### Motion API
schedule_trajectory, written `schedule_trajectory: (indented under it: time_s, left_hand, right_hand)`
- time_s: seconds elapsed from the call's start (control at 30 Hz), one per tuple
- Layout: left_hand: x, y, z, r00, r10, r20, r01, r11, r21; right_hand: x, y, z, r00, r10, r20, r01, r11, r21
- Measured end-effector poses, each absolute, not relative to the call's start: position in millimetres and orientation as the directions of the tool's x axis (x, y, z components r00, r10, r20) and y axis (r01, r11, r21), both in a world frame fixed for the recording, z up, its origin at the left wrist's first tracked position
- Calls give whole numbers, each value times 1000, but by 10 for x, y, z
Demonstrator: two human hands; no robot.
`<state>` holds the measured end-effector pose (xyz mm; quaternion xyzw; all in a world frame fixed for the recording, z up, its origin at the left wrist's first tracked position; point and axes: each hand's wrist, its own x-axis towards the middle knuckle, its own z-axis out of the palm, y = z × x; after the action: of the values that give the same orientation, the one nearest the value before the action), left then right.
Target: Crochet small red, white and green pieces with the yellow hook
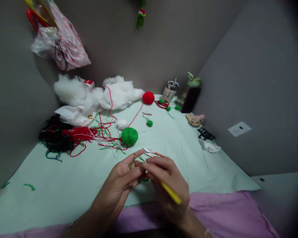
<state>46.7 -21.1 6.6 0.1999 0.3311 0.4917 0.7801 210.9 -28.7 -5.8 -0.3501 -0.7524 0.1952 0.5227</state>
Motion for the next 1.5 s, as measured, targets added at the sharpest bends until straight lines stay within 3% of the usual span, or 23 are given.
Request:
schedule_trajectory:
  time_s: [0.1,0.27,0.47,0.53,0.67,0.77,0.83,0.93,1.03,1.1,1.2,1.3,1.4,1.5]
  left_hand:
    - [453,-215,75,306,884,-352,-599,466,651]
    - [481,-244,19,208,933,-295,-574,360,735]
    - [307,-175,59,81,979,-187,-395,204,896]
    - [238,-140,134,85,980,-178,-533,195,824]
    - [145,-117,285,221,957,-189,-772,290,565]
    - [102,-153,323,213,971,-109,-743,233,627]
    - [85,-194,300,134,991,-20,-632,101,769]
    - [84,-251,220,-23,991,133,-293,-134,947]
    - [118,-262,121,-61,955,291,37,-289,957]
    - [160,-246,58,-27,939,344,112,-339,934]
    - [246,-229,-2,-3,955,298,38,-297,954]
    - [356,-240,3,38,990,133,-143,-127,982]
    - [452,-244,29,55,997,-51,-365,68,929]
    - [481,-226,10,36,997,-75,-505,83,859]
  right_hand:
    - [2109,-259,36,-182,804,566,220,594,-774]
    - [2058,-216,39,-199,842,502,129,530,-838]
    - [2088,-134,-43,-136,936,324,-258,282,-924]
    - [2089,-109,-25,-167,957,236,-352,166,-921]
    - [2065,-81,39,-231,968,99,-469,-21,-883]
    - [2060,-77,63,-252,965,67,-480,-65,-875]
    - [2062,-82,59,-244,966,79,-477,-49,-878]
    - [2053,-101,38,-210,969,130,-465,18,-885]
    - [2028,-125,19,-144,972,184,-414,110,-904]
    - [2006,-144,11,-95,971,219,-356,172,-918]
    - [1961,-179,-4,-35,959,280,-273,260,-926]
    - [1910,-217,-24,7,927,376,-147,373,-916]
    - [1879,-234,-38,6,868,496,8,496,-868]
    - [1877,-221,-36,-17,832,555,84,554,-828]
